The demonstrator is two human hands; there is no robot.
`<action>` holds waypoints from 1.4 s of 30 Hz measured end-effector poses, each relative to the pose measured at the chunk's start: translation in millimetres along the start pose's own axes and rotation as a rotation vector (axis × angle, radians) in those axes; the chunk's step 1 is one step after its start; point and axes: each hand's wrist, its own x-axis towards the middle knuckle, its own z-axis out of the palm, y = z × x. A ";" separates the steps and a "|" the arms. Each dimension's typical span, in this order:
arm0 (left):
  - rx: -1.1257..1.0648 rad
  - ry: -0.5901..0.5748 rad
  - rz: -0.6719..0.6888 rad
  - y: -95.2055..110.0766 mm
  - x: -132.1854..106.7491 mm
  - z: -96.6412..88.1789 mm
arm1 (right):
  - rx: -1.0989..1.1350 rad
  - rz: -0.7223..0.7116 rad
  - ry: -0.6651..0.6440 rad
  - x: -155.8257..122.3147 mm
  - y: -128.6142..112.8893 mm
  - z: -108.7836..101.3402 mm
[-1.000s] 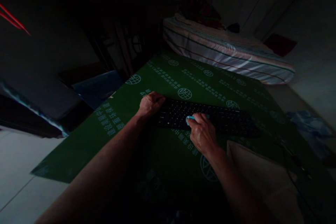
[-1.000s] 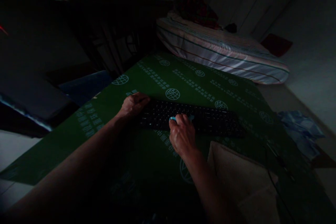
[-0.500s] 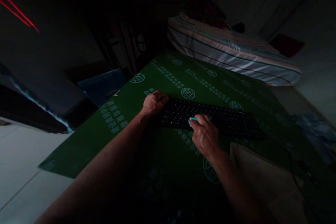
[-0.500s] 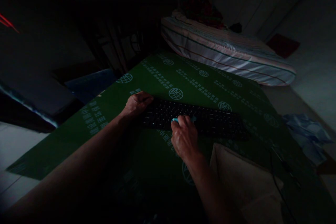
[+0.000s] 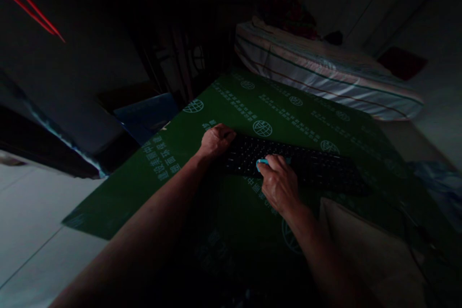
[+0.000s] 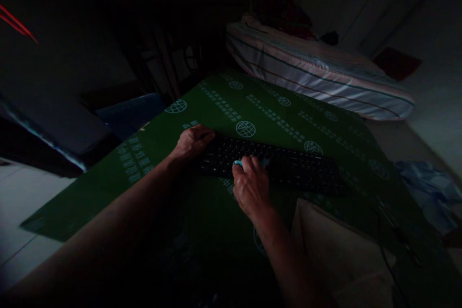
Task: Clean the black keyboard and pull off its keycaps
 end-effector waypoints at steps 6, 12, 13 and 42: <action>-0.001 -0.009 -0.010 0.5 -0.6 0.5 | -0.003 0.000 0.015 -0.3 -0.2 2.4; -0.017 0.002 0.003 -2.9 0.5 3.1 | -0.009 0.026 0.008 0.4 -1.0 2.5; -0.020 0.006 0.002 -3.3 0.5 3.5 | -0.008 0.030 0.006 0.3 -1.2 2.0; -0.023 -0.006 0.008 -1.3 -2.0 2.1 | 0.017 -0.027 0.006 7.1 -12.9 0.5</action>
